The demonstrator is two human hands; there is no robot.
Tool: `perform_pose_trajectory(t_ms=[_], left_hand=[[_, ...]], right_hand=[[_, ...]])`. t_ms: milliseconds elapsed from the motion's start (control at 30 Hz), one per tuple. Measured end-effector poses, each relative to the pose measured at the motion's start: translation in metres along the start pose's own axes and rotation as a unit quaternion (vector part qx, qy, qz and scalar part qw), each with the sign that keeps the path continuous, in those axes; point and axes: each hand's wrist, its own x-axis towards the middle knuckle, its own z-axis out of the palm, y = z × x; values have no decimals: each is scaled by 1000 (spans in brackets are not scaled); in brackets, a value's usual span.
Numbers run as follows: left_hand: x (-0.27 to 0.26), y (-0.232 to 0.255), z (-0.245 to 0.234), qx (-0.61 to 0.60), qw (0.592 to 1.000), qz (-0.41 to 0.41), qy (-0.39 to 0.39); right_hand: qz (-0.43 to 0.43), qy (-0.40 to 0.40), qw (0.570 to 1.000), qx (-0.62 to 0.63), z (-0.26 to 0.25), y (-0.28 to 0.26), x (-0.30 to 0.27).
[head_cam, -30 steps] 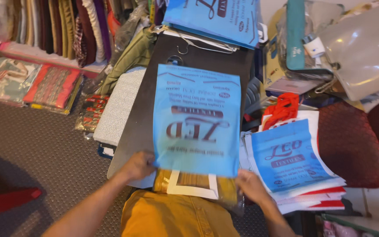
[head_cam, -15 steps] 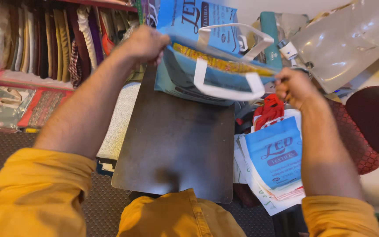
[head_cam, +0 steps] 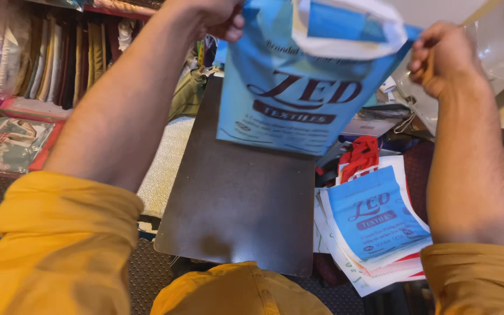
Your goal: The person unfolds and refolds a yellow patterned garment before placing it inside a plastic sleeve and then into a blue shopping bag.
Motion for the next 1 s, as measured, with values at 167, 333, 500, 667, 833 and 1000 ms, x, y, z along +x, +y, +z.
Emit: perform_pose_trajectory(t_ms=[167, 333, 500, 667, 833, 1000], left_hand=[[38, -12, 9, -45, 996, 19, 70], [74, -120, -17, -63, 995, 5, 72], [75, -311, -50, 261, 958, 107, 58], [93, -468, -54, 368, 873, -183, 261], [-22, -336, 103, 334, 938, 0, 91], [-76, -348, 197, 445, 852, 258, 98]], right_hand=[[-192, 63, 967, 156, -12, 12, 3], [-451, -124, 841, -271, 64, 212, -29], [-312, -217, 893, -240, 197, 250, -215], [-227, -396, 845, -280, 212, 274, -211], [-309, -225, 887, -257, 230, 307, -122], [-331, -191, 838, -389, 222, 312, -61]])
